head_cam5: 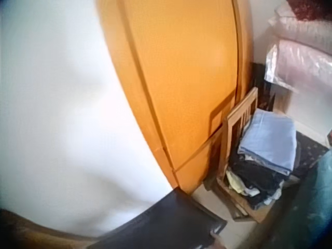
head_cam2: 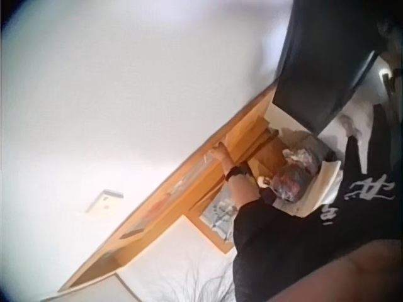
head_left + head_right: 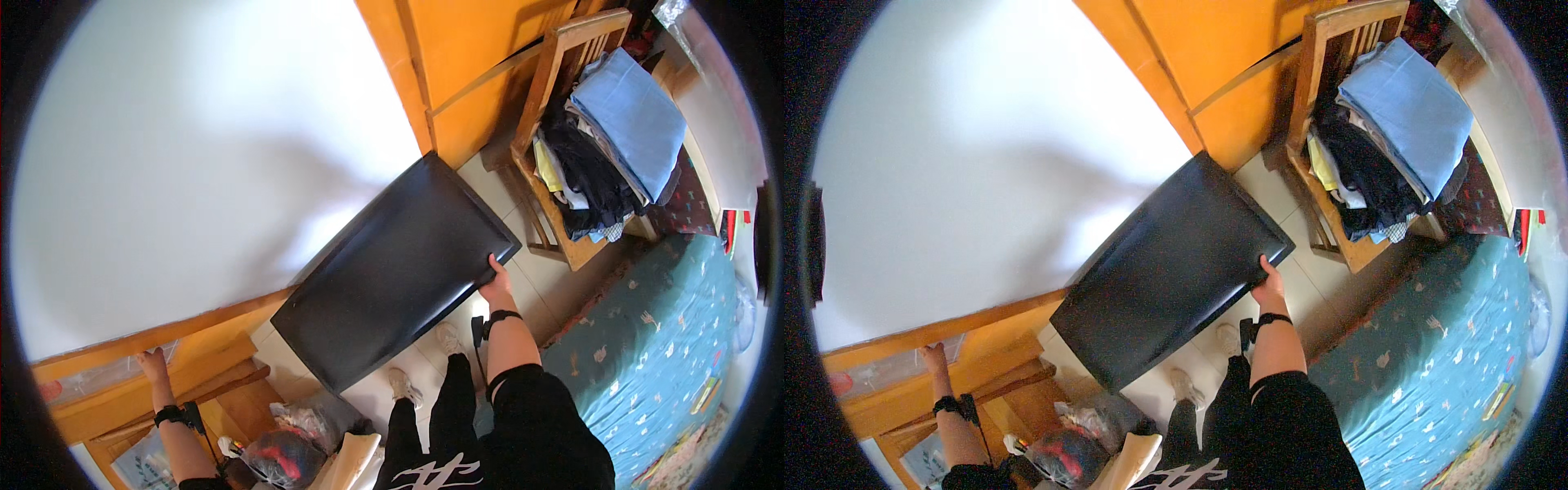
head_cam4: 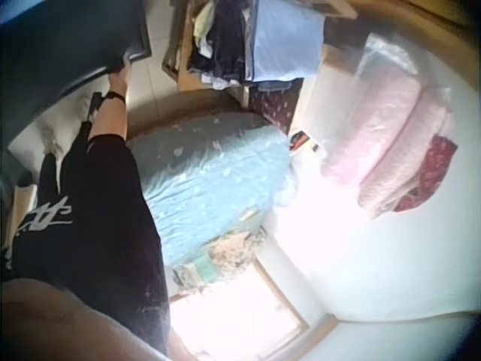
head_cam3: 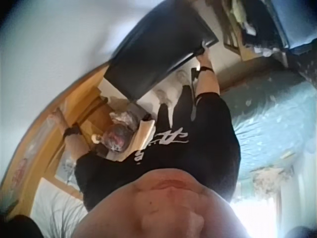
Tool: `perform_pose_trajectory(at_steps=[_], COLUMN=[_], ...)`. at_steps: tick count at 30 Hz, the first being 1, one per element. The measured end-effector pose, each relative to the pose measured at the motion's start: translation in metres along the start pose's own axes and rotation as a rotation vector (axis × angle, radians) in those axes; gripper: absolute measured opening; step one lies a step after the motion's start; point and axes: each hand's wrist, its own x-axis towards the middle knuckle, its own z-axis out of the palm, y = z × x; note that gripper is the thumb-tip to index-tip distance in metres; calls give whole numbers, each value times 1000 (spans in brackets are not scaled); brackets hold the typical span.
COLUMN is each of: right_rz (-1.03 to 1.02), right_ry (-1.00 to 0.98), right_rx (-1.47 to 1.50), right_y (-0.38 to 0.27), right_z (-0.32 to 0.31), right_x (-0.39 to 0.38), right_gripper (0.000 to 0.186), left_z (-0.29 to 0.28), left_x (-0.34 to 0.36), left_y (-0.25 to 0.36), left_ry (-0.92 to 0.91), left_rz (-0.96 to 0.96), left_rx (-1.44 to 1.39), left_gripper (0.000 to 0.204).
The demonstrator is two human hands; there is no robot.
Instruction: The person tidies a bedroom by moving a fan, organizing pillows, smoothing out the bedsheets, and placing books on the bed.
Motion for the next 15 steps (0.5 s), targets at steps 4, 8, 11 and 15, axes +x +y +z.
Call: perform_pose_trajectory(at_steps=[4,8,11,15], right_rz=[-38,-56,-62,-124], right_ry=[-10,11,47,71], right_rx=[31,83,122,136], right_y=[-12,-2,-8,-47], right_z=[-13,-30,-56,-80], right_x=[9,-2,-19,-24], right_gripper=[55,55,52,50], left_z=[-6,-44,-62,-65], left_x=[7,21,23,28], left_y=[17,25,35,57], left_ry=[-67,-112,-154,-215], left_rz=[-55,-93,-116,-131], left_rx=[-67,-73,-79,-113], left_gripper=[70,72,74,77])
